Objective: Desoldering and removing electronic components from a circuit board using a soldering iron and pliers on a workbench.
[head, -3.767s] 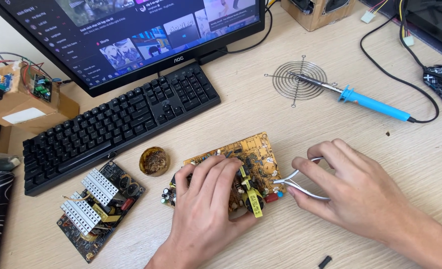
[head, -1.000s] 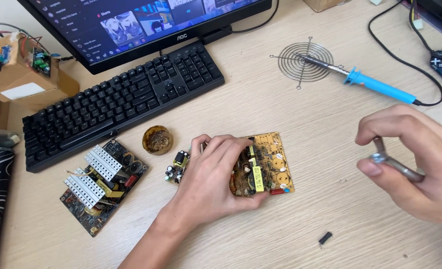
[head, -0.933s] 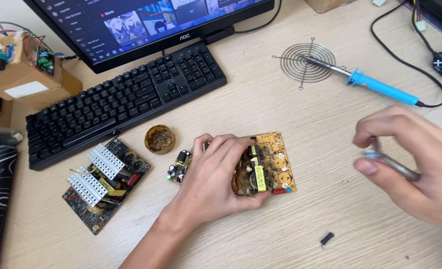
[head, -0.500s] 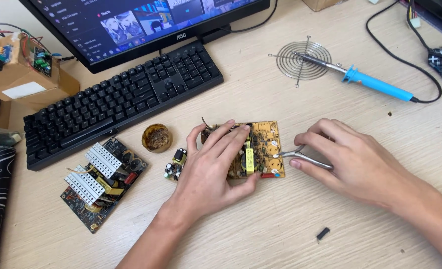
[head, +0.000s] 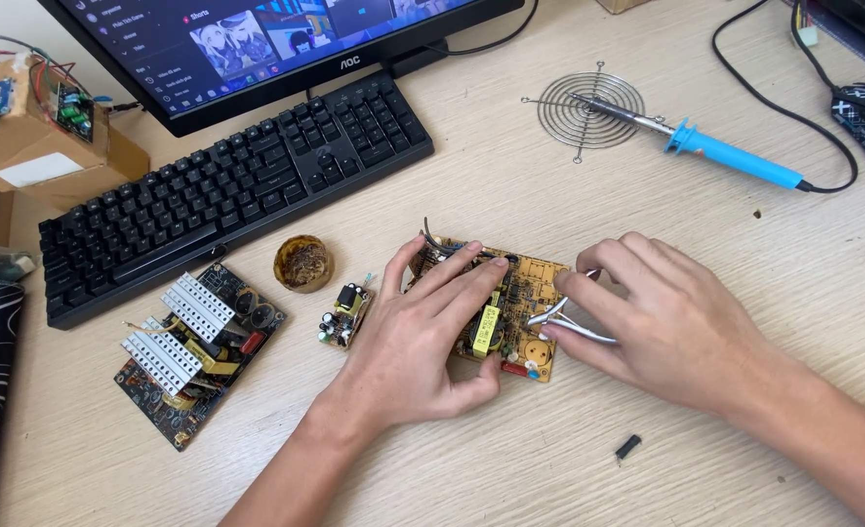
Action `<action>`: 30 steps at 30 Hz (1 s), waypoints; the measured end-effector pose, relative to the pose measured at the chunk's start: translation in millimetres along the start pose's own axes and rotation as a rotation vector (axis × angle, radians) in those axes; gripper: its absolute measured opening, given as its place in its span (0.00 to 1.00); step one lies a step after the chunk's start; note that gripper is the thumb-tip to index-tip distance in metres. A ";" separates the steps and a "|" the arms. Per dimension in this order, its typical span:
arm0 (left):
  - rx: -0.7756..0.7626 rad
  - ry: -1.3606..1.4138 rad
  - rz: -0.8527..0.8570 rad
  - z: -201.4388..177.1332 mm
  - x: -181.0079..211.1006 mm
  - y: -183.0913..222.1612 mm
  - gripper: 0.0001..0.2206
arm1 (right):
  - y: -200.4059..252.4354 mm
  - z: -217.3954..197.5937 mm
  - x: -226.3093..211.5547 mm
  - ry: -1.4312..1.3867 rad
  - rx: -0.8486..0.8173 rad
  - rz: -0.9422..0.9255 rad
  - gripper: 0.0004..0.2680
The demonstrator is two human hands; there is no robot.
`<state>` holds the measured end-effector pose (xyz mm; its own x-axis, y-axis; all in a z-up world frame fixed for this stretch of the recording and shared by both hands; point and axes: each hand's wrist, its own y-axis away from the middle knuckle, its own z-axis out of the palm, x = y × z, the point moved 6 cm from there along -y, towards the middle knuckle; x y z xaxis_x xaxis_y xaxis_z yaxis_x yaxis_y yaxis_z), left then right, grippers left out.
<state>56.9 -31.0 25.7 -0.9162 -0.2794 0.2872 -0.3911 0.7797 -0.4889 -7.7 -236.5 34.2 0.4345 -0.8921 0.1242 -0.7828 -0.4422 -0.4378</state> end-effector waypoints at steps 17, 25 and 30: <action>-0.008 0.013 -0.004 5.3 7.1 1.6 0.35 | -8.7 19.9 -0.3 -0.621 0.058 0.018 0.09; -0.001 0.020 -0.015 6.7 6.4 1.5 0.36 | -10.8 20.6 -11.9 -0.603 0.050 -0.175 0.10; 0.013 0.027 -0.012 5.2 9.1 0.1 0.33 | -10.8 21.2 -15.9 -0.575 0.050 -0.217 0.06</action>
<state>48.1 -36.4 24.1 -0.9086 -0.2738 0.3154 -0.4038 0.7688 -0.4960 3.2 -215.6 18.0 0.7633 -0.5828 -0.2789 -0.6336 -0.5910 -0.4993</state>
